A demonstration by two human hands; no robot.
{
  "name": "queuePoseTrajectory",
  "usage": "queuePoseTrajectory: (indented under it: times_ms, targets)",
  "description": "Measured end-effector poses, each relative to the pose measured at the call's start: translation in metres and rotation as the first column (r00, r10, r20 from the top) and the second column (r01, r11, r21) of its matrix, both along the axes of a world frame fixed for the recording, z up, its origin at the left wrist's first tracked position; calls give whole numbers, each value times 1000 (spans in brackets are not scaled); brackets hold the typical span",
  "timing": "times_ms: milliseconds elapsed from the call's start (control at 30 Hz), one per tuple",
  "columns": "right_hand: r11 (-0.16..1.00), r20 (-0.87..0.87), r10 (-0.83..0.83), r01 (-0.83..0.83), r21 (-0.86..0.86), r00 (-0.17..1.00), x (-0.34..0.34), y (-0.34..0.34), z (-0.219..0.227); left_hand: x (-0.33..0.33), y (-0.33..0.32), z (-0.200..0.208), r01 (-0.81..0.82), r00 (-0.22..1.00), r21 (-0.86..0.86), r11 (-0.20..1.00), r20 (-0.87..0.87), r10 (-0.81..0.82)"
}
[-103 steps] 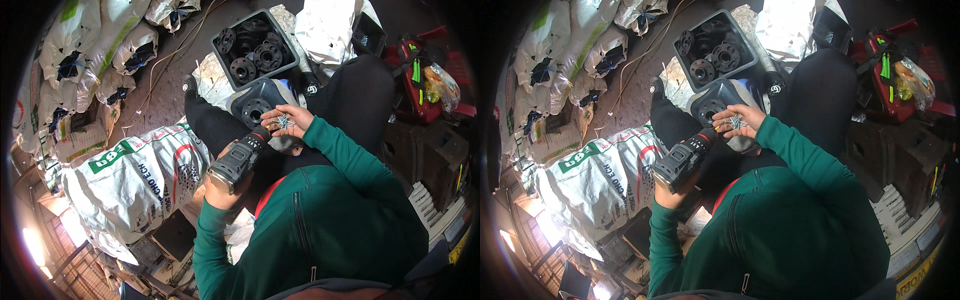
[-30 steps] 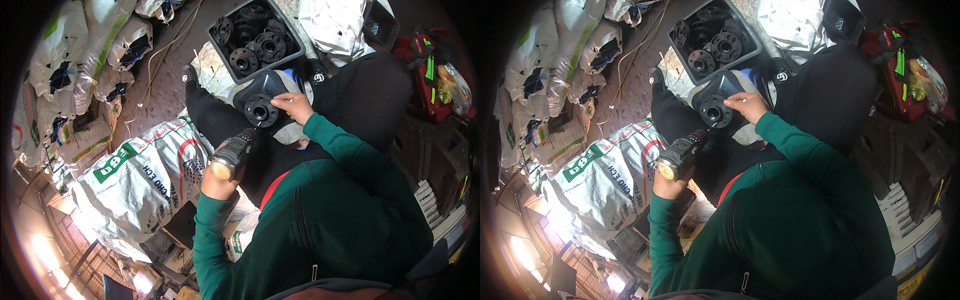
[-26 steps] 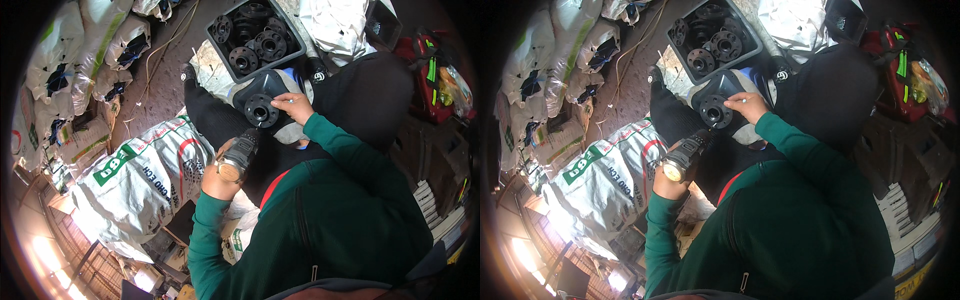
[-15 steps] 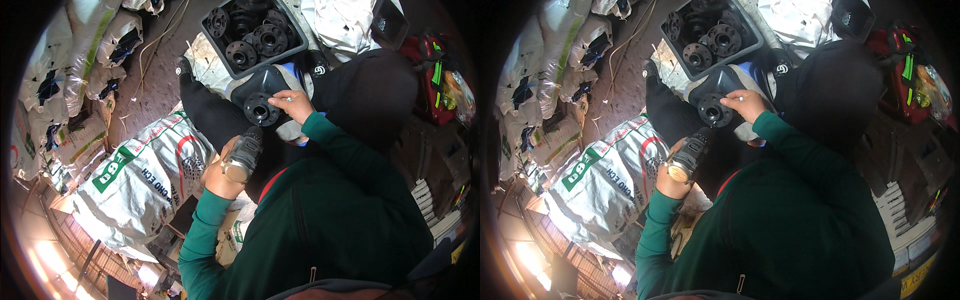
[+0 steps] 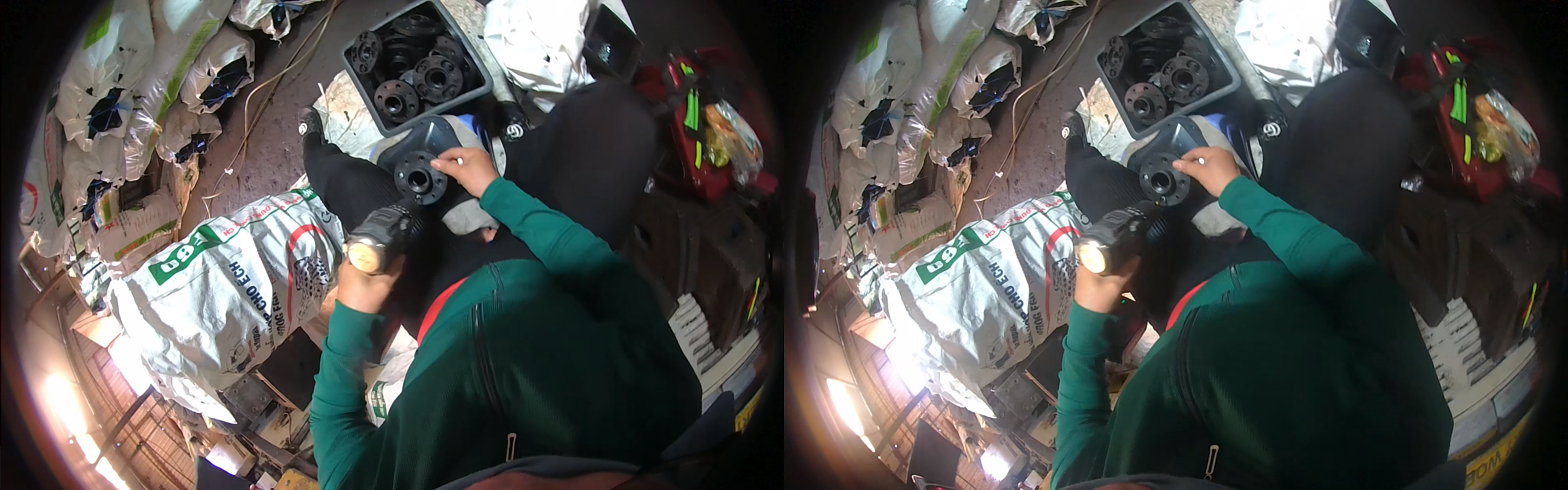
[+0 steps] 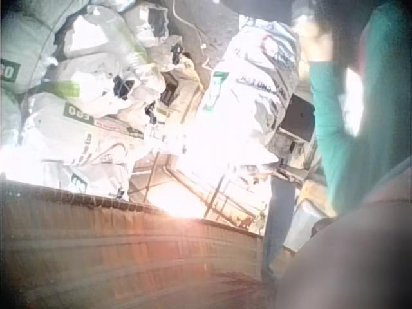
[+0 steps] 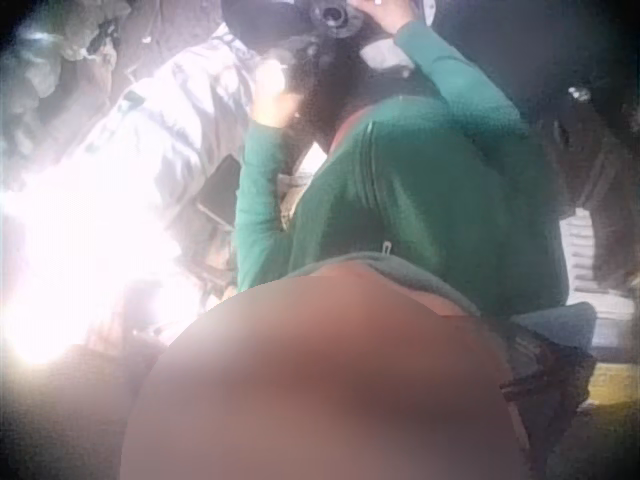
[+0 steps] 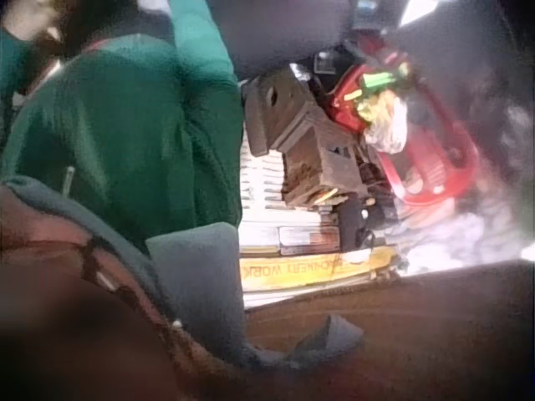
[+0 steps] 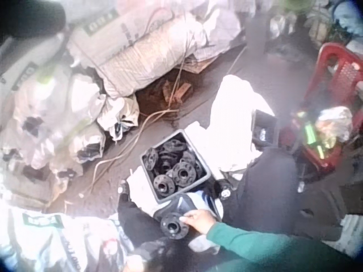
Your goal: The person sits on the floor and uses a cordless drill to fasten screws into a black mechanical component. They repeatedly pick up the component, align it, and secure it with the drill, then place it into a container.
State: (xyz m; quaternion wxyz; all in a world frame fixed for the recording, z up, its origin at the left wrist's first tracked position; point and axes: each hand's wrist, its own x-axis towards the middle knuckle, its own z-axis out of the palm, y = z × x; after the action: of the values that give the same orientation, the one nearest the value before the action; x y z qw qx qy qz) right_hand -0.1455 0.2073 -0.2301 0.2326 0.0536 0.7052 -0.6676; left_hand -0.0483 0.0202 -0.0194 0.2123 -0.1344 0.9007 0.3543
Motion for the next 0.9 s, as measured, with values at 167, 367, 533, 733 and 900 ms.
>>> queuePoseTrajectory:
  times_ms: [167,367,533,733,900]
  targets:
    - [987,294,61,-13,-162,954,-3,9,9,10,-2,28,85,996,130,988,-38,-81]
    - [680,520,329,184,-710,788,8,38,51,5,14,22,270,934,46,962,-254,-250]
    - [728,526,407,83,-681,747,8,34,63,0,26,23,228,958,169,959,-213,-190]
    - [790,507,403,-9,-614,762,9,30,67,-11,38,23,181,970,197,964,-196,-142]
    - [795,504,375,10,-607,778,8,30,63,-12,34,22,208,968,156,966,-175,-180]
